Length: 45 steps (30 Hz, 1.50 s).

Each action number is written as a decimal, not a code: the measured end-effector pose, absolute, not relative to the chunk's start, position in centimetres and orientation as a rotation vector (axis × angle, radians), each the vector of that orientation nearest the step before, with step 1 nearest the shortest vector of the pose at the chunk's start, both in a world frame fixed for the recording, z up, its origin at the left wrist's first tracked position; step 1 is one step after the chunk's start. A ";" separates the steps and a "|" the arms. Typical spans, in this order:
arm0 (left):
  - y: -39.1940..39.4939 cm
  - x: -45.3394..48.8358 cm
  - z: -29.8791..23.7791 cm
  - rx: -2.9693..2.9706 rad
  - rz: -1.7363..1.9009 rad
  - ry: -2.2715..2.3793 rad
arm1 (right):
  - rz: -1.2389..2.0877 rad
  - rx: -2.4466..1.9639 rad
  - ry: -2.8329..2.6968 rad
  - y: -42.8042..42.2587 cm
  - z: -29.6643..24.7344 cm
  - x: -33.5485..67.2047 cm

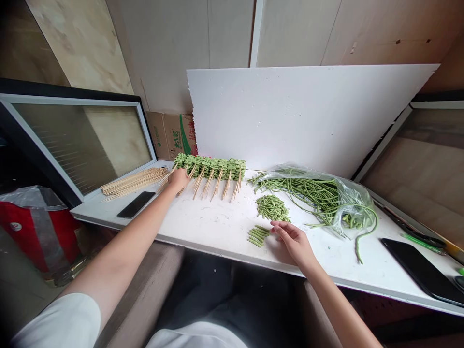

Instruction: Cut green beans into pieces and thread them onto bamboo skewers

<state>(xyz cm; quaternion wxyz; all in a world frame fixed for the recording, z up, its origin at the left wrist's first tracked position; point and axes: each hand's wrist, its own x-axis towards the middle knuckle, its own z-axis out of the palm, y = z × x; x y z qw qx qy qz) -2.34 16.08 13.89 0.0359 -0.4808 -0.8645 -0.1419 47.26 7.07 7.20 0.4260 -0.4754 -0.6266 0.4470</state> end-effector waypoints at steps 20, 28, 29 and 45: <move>16.1 -2.2 14.4 -1.511 -0.353 -2.593 | 1.049 -1.160 -1.497 7.2 7.2 47.6; 15.8 -1.5 14.7 -1.551 -0.297 -2.596 | 0.942 -1.118 -1.524 7.2 7.7 47.8; 15.8 -1.5 14.7 -1.547 -0.300 -2.598 | 0.941 -1.119 -1.528 7.2 7.7 47.8; 13.6 -0.3 15.1 -1.567 -0.467 -2.539 | 0.941 -1.162 -1.562 6.8 7.7 47.1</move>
